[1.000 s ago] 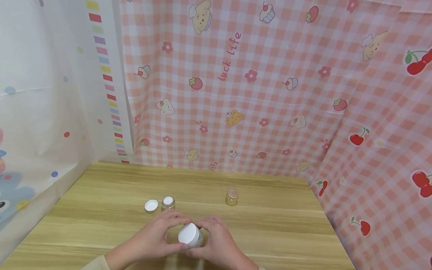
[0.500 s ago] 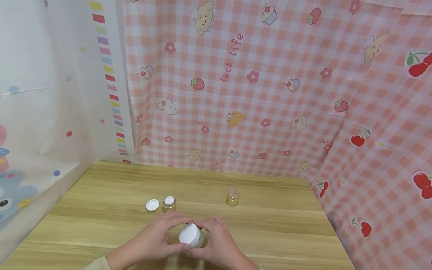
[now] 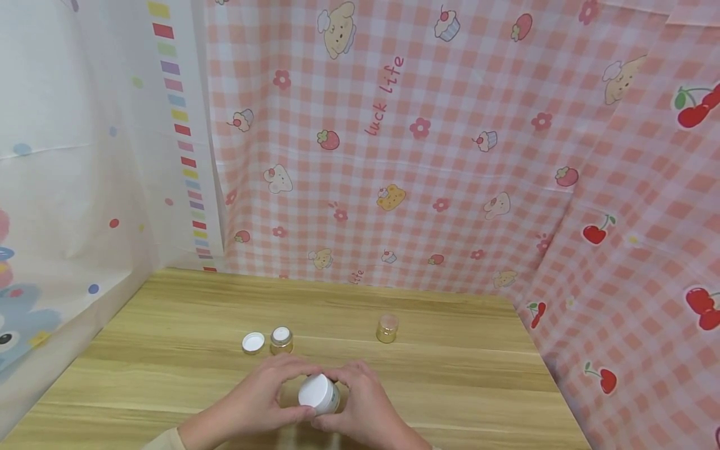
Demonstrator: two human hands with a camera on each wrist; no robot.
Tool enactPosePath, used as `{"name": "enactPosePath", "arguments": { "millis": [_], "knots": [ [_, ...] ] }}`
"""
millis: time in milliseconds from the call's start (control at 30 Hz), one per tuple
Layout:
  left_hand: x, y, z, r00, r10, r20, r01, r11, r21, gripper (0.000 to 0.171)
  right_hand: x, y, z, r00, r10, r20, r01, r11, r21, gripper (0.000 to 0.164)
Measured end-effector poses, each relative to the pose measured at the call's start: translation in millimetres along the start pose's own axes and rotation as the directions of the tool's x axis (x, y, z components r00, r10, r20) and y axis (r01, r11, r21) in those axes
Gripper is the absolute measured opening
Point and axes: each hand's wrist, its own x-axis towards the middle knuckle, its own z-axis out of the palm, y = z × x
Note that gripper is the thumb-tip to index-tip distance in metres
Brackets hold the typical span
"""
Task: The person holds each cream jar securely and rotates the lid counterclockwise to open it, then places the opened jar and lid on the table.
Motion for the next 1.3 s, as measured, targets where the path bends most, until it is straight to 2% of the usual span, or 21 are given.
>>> {"name": "enactPosePath", "arguments": {
  "millis": [367, 567, 867, 1300],
  "knots": [
    [-0.7, 0.0, 3.5, 1.000, 0.008, -0.022, -0.008, 1.000, 0.014, 0.051, 1.1, 1.0, 2.2, 0.999, -0.022, -0.022, 0.022, 1.000, -0.006, 0.058],
    [-0.6, -0.5, 4.7, 1.000, 0.010, -0.029, -0.009, 1.000, 0.020, 0.050, 0.8, 0.5, 3.5, 0.999, -0.005, -0.035, 0.005, 1.000, -0.022, 0.059],
    [-1.0, 0.7, 5.5, 0.999, -0.005, -0.036, 0.006, 1.000, 0.023, 0.049, -0.1, -1.6, 5.1, 0.998, 0.017, -0.052, -0.020, 0.998, -0.051, 0.056],
    [-0.7, -2.6, 7.0, 0.998, -0.059, -0.031, 0.060, 0.998, 0.024, 0.043, 0.9, -3.1, 6.2, 0.999, -0.006, -0.054, 0.001, 0.997, -0.079, 0.058]
  ]
}}
